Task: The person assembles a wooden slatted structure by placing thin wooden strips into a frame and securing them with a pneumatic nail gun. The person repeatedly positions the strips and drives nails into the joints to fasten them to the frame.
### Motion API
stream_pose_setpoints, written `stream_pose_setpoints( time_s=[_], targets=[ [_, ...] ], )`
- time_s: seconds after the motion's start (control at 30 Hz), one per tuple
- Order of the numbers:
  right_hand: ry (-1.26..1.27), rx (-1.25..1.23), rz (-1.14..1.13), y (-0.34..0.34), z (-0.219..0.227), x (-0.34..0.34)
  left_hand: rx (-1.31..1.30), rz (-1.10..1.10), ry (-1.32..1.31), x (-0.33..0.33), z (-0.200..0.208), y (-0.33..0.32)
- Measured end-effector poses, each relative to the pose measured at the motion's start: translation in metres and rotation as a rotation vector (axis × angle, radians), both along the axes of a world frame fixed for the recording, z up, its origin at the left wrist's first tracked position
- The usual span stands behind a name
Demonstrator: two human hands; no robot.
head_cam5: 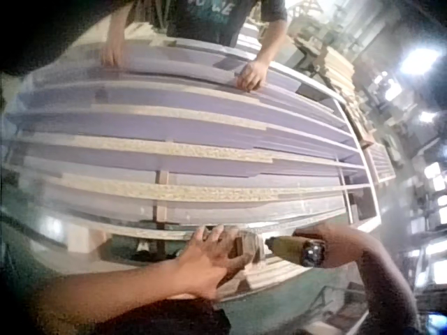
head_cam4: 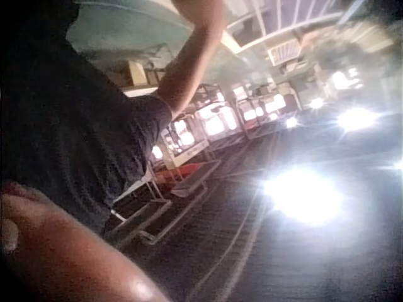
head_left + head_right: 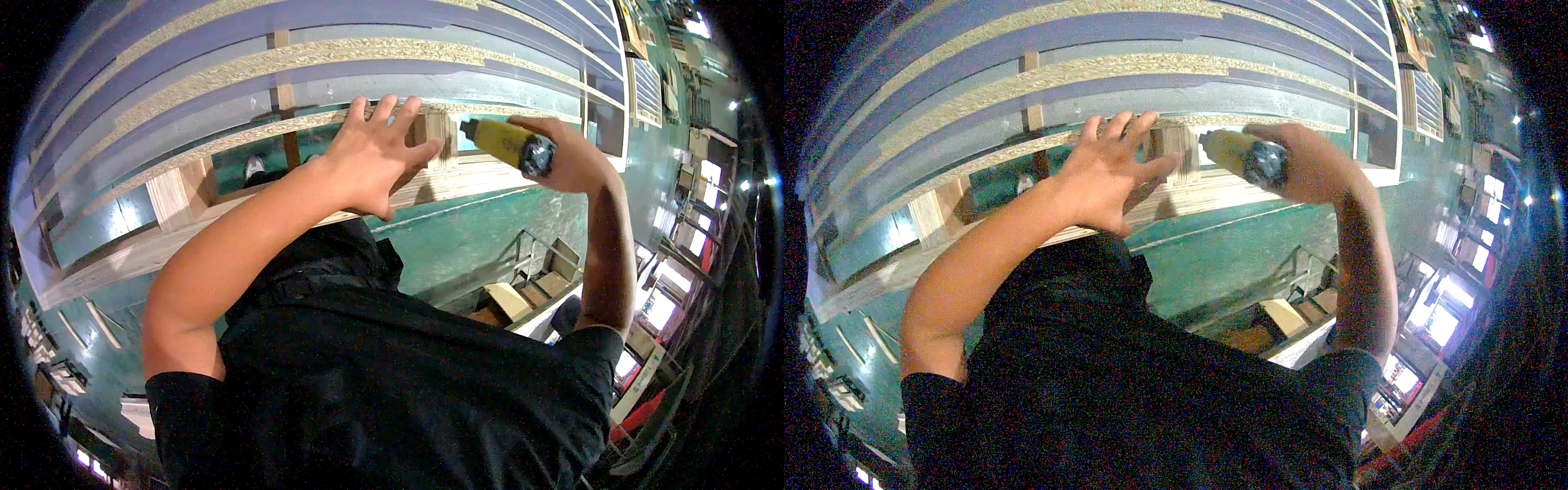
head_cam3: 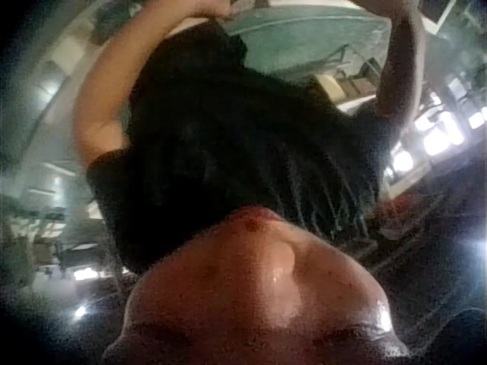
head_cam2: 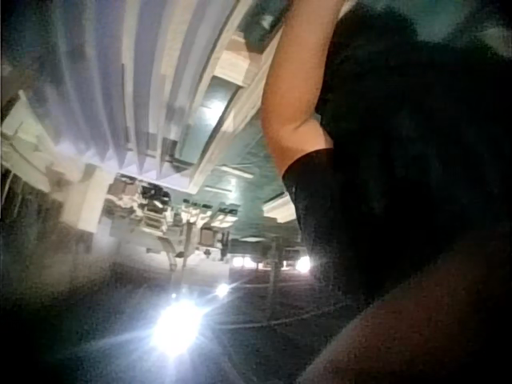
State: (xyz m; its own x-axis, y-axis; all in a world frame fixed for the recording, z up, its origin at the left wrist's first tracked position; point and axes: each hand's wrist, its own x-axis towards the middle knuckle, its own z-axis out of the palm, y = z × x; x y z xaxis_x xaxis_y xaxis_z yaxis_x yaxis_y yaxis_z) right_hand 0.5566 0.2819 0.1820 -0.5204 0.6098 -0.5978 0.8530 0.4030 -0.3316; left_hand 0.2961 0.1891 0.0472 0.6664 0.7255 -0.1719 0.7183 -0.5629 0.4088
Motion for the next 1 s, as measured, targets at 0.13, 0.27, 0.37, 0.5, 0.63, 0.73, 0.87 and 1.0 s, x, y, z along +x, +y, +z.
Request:
stream_pose_setpoints(
  time_s=[0.13,0.27,0.37,0.5,0.63,0.73,0.87,1.0],
  targets=[
    [-0.048,-0.021,-0.139,-0.048,0.000,0.024,-0.070,-0.029,-0.034,-0.002,0.007,0.007],
    [0.003,-0.314,-0.324,-0.100,-0.001,0.009,-0.065,-0.085,-0.054,-0.022,0.018,0.006],
    [0.041,-0.457,-0.410,-0.163,-0.036,0.032,0.108,-0.041,-0.144,-0.063,0.015,-0.014],
    [0.250,-0.615,-0.649,-0.246,-0.088,-0.013,0.014,-0.100,-0.225,-0.170,0.035,-0.061],
    [0.162,-0.502,-1.127,-0.356,-0.178,-0.095,0.105,-0.003,-0.506,-0.316,0.042,-0.139],
    [-0.074,-0.456,-1.214,-0.442,-0.277,-0.117,0.082,0.168,-0.561,-0.413,0.033,-0.189],
    [0.195,-0.502,-1.172,-0.558,-0.347,-0.131,0.050,0.434,-0.237,-0.536,0.036,-0.239],
    [0.038,-0.522,-1.089,-0.605,-0.348,-0.214,0.222,0.650,-0.202,-0.669,0.026,-0.258]
  ],
)
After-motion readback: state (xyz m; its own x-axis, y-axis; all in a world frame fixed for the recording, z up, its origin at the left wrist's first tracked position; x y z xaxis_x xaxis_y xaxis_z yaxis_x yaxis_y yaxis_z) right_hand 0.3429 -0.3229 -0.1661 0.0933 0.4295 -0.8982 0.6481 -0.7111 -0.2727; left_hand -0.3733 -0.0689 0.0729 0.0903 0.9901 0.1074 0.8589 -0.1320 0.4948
